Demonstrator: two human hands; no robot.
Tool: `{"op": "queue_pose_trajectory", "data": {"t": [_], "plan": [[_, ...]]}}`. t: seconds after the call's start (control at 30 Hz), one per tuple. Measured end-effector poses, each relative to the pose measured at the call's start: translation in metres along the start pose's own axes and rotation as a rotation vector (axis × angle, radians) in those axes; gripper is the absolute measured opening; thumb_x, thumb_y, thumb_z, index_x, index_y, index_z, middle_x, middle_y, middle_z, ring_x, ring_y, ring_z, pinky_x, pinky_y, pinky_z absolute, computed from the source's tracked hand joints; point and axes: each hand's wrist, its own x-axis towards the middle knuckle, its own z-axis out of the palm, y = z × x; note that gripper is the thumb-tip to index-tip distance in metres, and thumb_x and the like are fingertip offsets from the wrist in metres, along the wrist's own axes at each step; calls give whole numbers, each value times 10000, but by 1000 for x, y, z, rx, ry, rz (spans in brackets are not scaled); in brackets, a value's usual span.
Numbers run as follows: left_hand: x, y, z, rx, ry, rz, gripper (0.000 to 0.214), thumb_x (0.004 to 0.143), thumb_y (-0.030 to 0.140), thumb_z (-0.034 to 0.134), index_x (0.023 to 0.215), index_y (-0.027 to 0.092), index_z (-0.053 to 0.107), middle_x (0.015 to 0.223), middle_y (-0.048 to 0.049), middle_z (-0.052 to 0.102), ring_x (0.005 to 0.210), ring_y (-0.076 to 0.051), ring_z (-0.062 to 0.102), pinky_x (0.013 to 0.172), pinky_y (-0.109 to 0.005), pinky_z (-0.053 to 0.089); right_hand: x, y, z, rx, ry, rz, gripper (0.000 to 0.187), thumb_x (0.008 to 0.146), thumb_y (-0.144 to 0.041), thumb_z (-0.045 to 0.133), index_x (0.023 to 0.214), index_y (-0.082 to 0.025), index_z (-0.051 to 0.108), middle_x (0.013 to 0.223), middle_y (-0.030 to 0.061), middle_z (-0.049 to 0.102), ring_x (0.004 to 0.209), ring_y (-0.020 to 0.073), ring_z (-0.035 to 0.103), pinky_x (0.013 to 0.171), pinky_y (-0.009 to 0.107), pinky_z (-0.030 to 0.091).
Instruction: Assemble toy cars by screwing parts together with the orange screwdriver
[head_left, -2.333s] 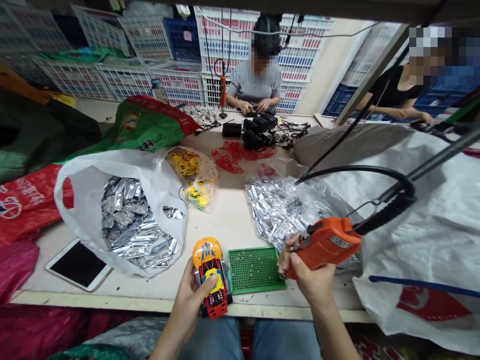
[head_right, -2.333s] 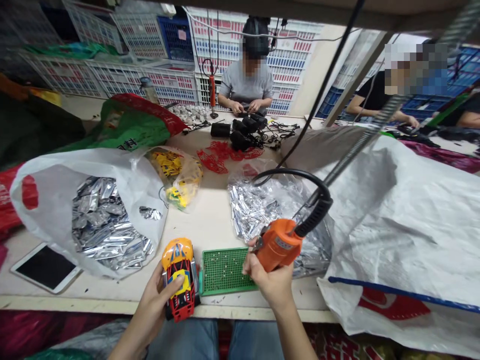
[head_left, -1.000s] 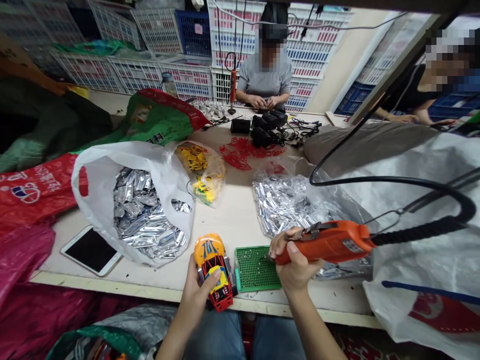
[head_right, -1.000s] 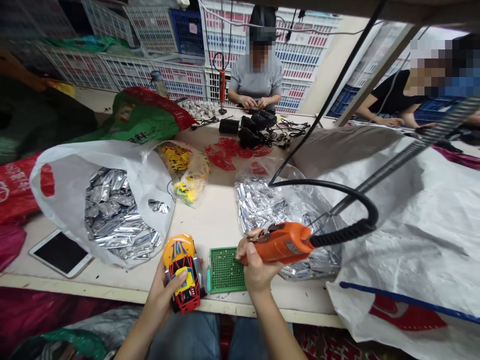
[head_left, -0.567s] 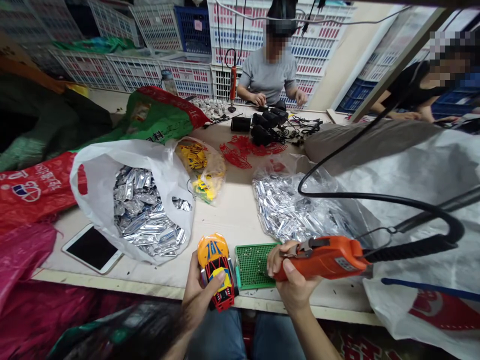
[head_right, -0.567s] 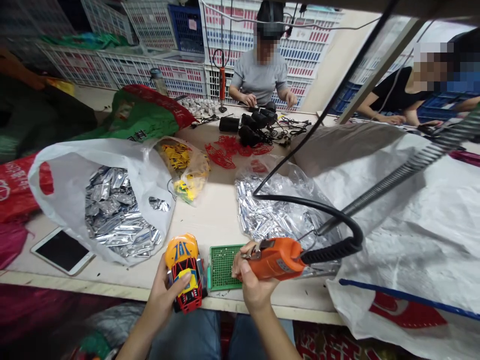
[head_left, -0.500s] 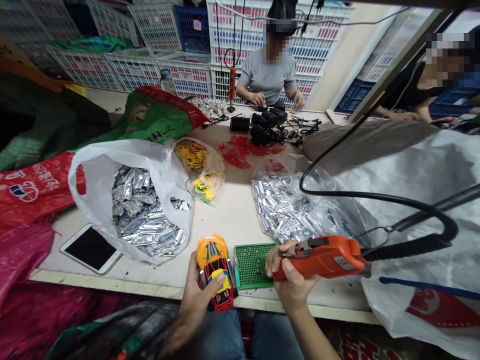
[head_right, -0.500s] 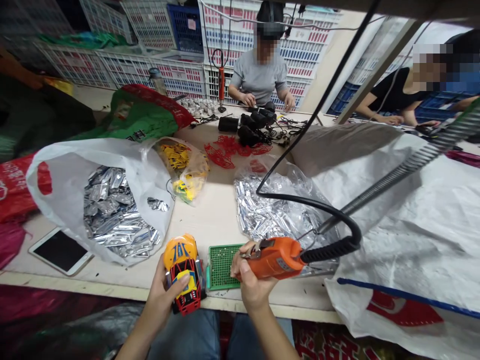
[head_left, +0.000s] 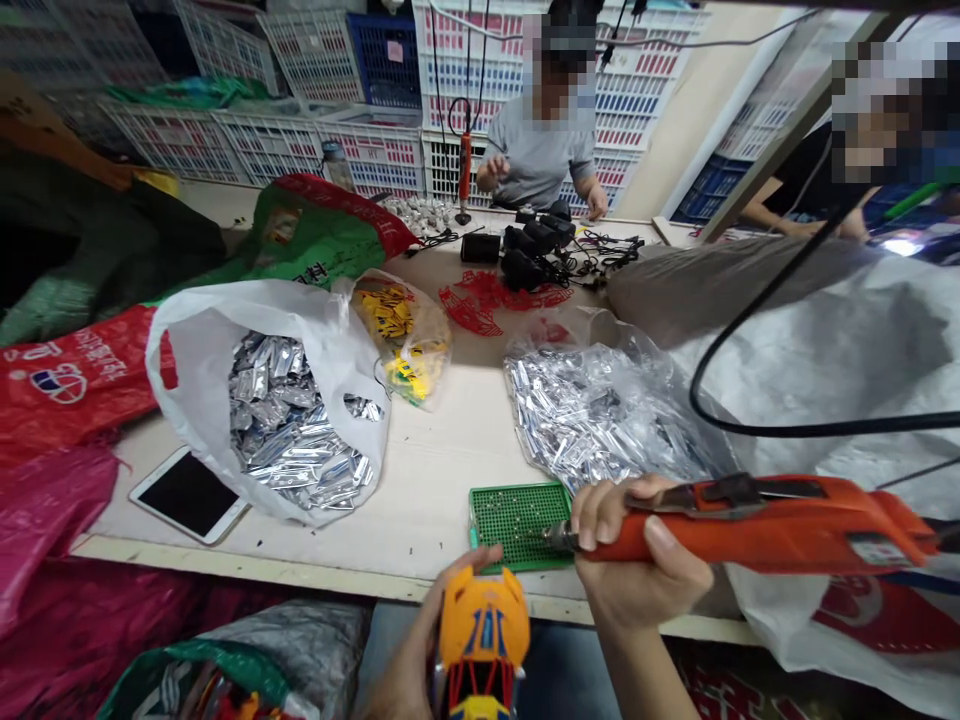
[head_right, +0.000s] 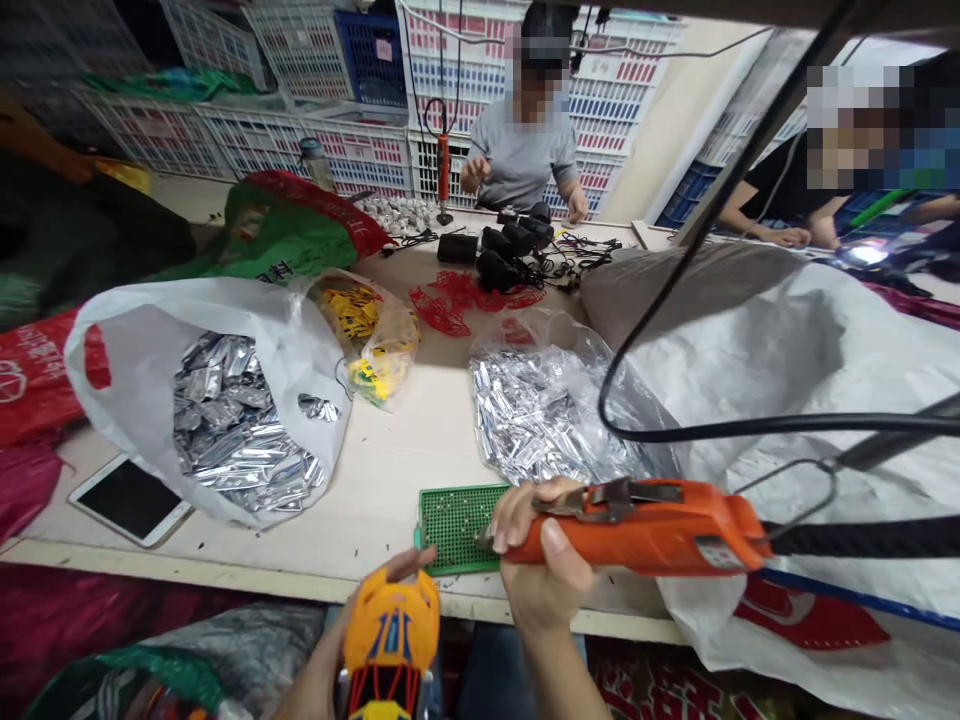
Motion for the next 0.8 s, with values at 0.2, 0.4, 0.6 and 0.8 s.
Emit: {"op": "queue_pose_trajectory", "data": {"t": [0.2,0.4,0.6,0.8], "plan": [[-1,-8,24,67,-151,39,581,828,639,679,1291,290,714,1458,-123,597,900,-273,730,972,-464,557,2,-15,9,91,43,-2,153,737,-287,594,814,-212,704,434,-60,512,328,105,426,389,237,387],[-9,0,27,185,-181,248,490,995,486,453,1431,305,585,1589,-110,460,963,-228,722,996,-415,552,2,-23,9,129,19,23,154,735,-302,609,812,-202,699,437,-58,519,322,103,419,370,243,350],[-5,1,14,540,-302,534,963,670,264,813,1538,253,395,1647,-165,330,1477,-394,389,1199,-531,365,3,-19,9,122,40,12,159,729,-294,608,808,-206,715,432,-55,523,323,105,425,368,240,359],[-10,10,16,899,-225,615,1059,603,15,618,1541,331,242,1671,-124,284,1510,-323,361,1177,-496,427,4,-16,10,127,69,23,166,717,-292,597,800,-210,715,419,-58,513,316,100,418,364,223,373]]}}
